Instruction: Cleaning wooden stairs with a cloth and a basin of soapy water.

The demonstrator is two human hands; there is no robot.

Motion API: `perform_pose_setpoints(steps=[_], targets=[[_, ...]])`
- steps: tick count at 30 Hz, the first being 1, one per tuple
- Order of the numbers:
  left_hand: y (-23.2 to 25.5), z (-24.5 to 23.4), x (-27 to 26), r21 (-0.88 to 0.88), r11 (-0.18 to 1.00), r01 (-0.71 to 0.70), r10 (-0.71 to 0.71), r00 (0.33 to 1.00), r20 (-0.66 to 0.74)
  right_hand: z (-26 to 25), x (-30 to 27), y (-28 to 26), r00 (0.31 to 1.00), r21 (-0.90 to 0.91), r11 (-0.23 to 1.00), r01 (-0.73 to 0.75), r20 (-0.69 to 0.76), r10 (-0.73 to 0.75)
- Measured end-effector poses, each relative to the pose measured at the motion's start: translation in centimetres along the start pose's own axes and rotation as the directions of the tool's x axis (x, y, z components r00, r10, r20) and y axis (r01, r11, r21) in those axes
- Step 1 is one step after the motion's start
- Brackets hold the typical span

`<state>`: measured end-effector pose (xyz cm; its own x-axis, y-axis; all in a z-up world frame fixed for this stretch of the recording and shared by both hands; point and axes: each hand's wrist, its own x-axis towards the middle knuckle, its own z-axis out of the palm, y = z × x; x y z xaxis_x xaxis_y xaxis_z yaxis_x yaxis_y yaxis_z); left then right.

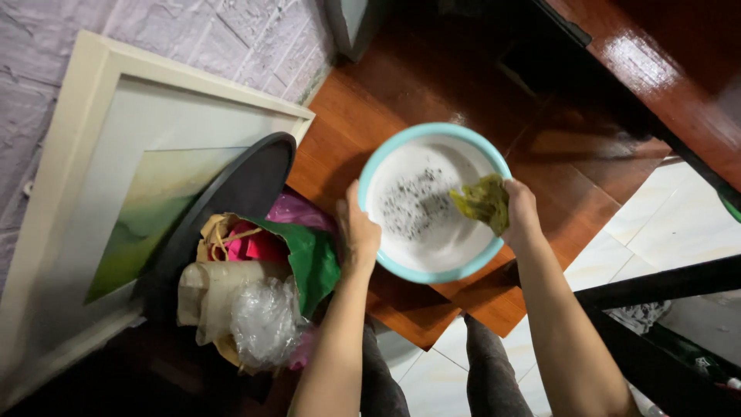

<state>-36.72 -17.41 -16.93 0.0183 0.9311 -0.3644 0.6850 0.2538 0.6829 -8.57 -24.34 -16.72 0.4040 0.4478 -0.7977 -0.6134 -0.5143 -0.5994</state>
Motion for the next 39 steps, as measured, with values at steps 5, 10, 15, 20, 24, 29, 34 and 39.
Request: perform_pose_setpoints(steps=[5, 10, 15, 20, 24, 29, 34, 39], targets=[[-1.7, 1.7, -2.6, 0.0, 0.999, -0.035, 0.035, 0.999, -0.031, -3.3, -1.0, 2.5, 0.999, 0.082, 0.996, -0.025, -0.022, 0.027], [-1.1, 2.2, -5.2, -0.018, 0.999, -0.027, 0.028, 0.999, 0.018, -5.6, -2.6, 4.1, 0.998, 0.126, 0.992, 0.003, -0.069, 0.006], [0.8, 1.2, -6.6, 0.017, 0.995, 0.095, -0.097, 0.99, 0.105, -9.5, 0.2, 7.3, 0.981, 0.1, 0.982, 0.162, -0.126, -0.149], [1.6, 0.9, -5.6, 0.026, 0.999, 0.04, -0.041, 0.998, 0.044, -2.1, -2.9, 0.4, 0.937, 0.046, 0.944, 0.328, 0.109, -0.331], [1.8, 1.6, -2.5, -0.032, 0.988, -0.148, 0.145, 0.985, -0.091, 6.4, -3.4, -5.1, 0.976, 0.302, 0.942, 0.148, 0.111, -0.189], [3.6, 2.0, 2.0, -0.212, 0.965, -0.155, 0.137, 0.986, -0.099, 9.6, 5.5, -5.0, 0.933, 0.238, 0.932, 0.273, 0.171, -0.317], [3.5, 2.6, 5.8, -0.185, 0.956, -0.227, 0.2, 0.967, -0.156, 14.2, 9.7, -5.1, 0.64, -0.501, 0.42, 0.757, 0.434, -0.635], [1.3, 5.2, 8.1, -0.141, 0.952, -0.27, 0.23, 0.94, -0.251, 14.3, 16.4, -1.3, 0.539, -0.559, -0.308, 0.769, 0.828, -0.156]])
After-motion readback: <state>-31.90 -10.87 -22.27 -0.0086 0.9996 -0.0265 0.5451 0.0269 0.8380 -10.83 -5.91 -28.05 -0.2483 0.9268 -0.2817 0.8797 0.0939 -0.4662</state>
